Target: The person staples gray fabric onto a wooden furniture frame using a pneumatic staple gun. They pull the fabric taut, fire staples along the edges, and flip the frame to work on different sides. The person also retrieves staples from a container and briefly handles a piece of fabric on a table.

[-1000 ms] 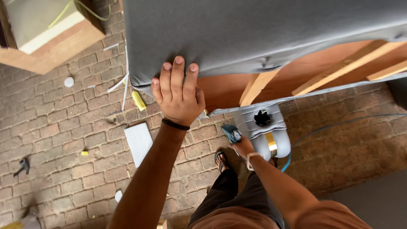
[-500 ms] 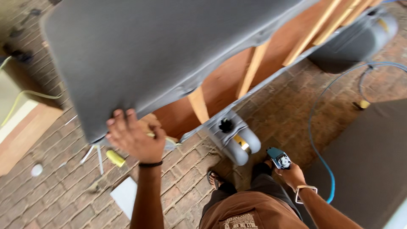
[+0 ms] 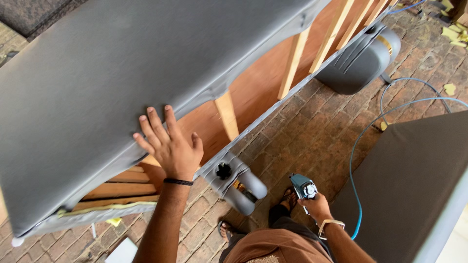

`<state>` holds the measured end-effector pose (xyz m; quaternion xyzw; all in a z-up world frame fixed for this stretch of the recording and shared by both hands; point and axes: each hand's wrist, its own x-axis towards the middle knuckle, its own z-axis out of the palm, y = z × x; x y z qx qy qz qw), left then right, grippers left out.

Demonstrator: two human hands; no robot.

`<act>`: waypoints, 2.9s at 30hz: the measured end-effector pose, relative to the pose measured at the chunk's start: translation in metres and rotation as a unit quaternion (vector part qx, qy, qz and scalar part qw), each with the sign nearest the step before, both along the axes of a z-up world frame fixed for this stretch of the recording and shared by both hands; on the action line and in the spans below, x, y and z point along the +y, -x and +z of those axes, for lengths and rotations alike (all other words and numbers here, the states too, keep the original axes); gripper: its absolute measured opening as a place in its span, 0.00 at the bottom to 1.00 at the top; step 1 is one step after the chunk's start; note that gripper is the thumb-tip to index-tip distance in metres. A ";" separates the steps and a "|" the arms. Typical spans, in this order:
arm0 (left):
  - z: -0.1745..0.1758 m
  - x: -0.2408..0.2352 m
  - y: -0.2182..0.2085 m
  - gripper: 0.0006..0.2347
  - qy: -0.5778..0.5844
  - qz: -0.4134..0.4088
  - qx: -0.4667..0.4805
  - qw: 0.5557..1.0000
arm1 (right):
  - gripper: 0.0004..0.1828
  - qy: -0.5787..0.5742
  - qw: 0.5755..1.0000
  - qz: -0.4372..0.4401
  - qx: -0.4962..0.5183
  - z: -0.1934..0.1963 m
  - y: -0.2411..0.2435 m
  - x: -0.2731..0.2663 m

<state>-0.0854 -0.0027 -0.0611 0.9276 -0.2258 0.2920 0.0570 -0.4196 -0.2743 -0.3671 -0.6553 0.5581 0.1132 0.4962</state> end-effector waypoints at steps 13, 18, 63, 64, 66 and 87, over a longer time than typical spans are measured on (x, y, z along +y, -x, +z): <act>0.023 -0.219 -0.059 0.34 -0.051 0.006 -0.048 0.998 | 0.25 -0.051 0.997 0.051 0.012 0.049 0.011 -0.151; 0.022 -0.243 -0.058 0.35 -0.042 0.006 -0.054 0.998 | 0.24 -0.059 0.998 -0.028 -0.014 0.061 0.016 -0.187; -0.005 -1.091 -0.168 0.42 -0.102 -0.214 0.047 0.970 | 0.19 -0.027 0.941 -0.274 -0.199 0.059 -0.064 -0.835; -0.005 -1.104 -0.170 0.42 -0.105 -0.205 0.061 0.971 | 0.19 -0.014 0.948 -0.244 -0.205 0.062 -0.065 -0.858; -0.007 -1.124 -0.173 0.41 -0.098 -0.200 0.050 0.974 | 0.18 -0.014 0.954 -0.217 -0.207 0.071 -0.069 -0.883; -0.012 -1.401 -0.222 0.21 0.019 -0.276 0.042 0.960 | 0.13 0.020 0.961 -0.209 -0.181 0.124 -0.103 -1.150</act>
